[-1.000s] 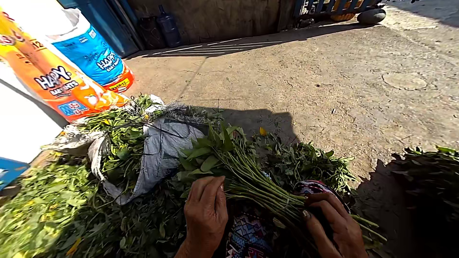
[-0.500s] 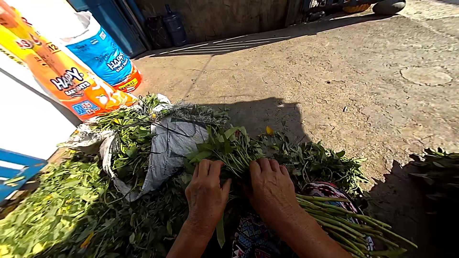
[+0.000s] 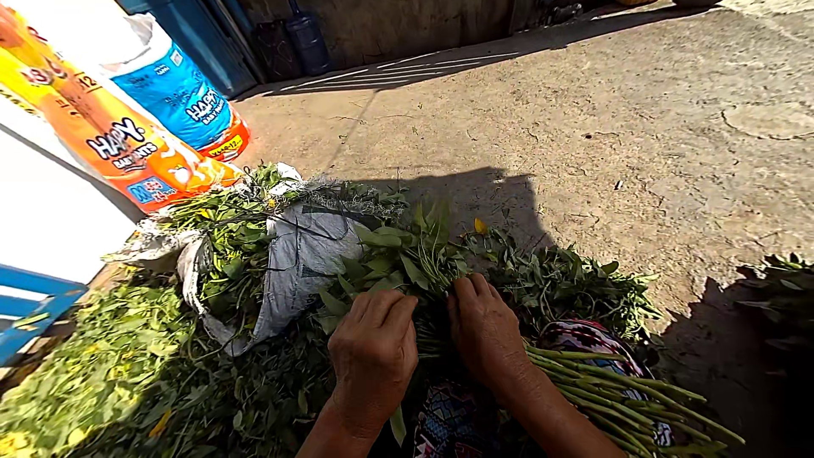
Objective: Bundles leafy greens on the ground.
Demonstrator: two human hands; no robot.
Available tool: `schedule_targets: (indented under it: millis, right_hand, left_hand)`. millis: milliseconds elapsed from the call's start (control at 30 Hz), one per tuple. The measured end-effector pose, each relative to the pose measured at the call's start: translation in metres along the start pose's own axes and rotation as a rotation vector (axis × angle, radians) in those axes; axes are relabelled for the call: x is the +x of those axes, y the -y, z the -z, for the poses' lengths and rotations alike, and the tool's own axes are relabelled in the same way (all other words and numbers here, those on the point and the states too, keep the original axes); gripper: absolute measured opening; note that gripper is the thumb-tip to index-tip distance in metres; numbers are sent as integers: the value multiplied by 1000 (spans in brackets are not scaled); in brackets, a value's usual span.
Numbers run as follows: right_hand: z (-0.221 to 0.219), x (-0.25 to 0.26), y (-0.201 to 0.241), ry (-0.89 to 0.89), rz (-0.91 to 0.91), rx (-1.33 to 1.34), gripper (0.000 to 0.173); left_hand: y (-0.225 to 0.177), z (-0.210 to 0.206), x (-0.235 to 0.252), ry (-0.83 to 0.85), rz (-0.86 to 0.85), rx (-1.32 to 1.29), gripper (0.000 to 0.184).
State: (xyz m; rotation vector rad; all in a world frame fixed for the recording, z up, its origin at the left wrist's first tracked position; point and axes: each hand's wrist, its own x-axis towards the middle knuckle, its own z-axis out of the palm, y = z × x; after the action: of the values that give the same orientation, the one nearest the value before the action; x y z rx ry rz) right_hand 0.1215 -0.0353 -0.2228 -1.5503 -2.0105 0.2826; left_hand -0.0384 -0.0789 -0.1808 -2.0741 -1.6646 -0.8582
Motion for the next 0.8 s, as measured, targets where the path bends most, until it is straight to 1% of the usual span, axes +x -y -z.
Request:
schedule_targets:
  millis: [100, 167, 300, 433, 500, 667, 733, 800]
  right_hand:
    - [1, 1, -1, 30, -31, 40, 19]
    - [3, 2, -2, 50, -48, 51, 21]
    - [4, 2, -6, 55, -66, 76, 21]
    - [4, 3, -5, 53, -73, 90, 20]
    - [3, 3, -6, 43, -72, 95, 19]
    - [5, 5, -8, 51, -98, 128, 20]
    - [6, 6, -8, 66, -109, 134, 21]
    - [5, 6, -8, 64, -100, 135, 21]
  left_hand:
    - [-1, -11, 13, 305, 16, 131, 14]
    - [1, -21, 20, 387, 38, 157, 15]
    - [2, -35, 25, 367, 24, 151, 15]
    - [5, -44, 30, 357, -64, 183, 11]
    - [8, -44, 31, 327, -103, 155, 9]
    - [9, -27, 28, 223, -122, 82, 17]
    - [6, -19, 26, 209, -129, 47, 14]
    - [3, -16, 24, 243, -126, 6, 9]
